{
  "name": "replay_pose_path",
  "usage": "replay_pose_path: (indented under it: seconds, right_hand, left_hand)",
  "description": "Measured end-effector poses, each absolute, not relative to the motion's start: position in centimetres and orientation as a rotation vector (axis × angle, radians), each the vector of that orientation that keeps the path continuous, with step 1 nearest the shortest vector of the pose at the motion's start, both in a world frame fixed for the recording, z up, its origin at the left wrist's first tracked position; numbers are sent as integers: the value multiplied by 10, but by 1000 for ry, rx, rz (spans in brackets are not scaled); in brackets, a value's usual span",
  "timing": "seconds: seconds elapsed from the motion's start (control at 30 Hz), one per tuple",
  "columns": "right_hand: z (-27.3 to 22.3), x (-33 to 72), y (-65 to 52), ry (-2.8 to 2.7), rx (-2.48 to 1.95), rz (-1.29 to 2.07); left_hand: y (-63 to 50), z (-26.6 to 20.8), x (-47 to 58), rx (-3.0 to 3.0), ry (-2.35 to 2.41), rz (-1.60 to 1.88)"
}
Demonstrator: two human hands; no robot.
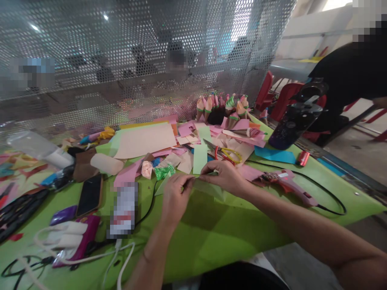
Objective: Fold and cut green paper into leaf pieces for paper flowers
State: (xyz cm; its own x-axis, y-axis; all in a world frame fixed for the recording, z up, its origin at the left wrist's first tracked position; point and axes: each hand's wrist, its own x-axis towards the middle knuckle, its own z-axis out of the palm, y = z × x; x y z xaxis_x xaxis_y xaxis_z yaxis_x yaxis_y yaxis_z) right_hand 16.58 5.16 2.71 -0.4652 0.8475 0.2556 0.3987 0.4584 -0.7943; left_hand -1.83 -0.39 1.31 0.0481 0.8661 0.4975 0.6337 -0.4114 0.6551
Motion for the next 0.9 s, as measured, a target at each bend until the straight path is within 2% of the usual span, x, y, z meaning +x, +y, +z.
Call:
replay_pose_path:
  seconds: [0.23,0.67,0.9]
  right_hand:
    - [27,163,50,-2095,-970,780]
    - [27,181,69,-1952,-1037,953]
    - [29,179,64,-1981,-981,877]
  left_hand:
    - [-5,13,-18,2121,1523,1262]
    - [1,14,-31,1903,1562,1293]
    - [0,15,-31,1883,1558,1273]
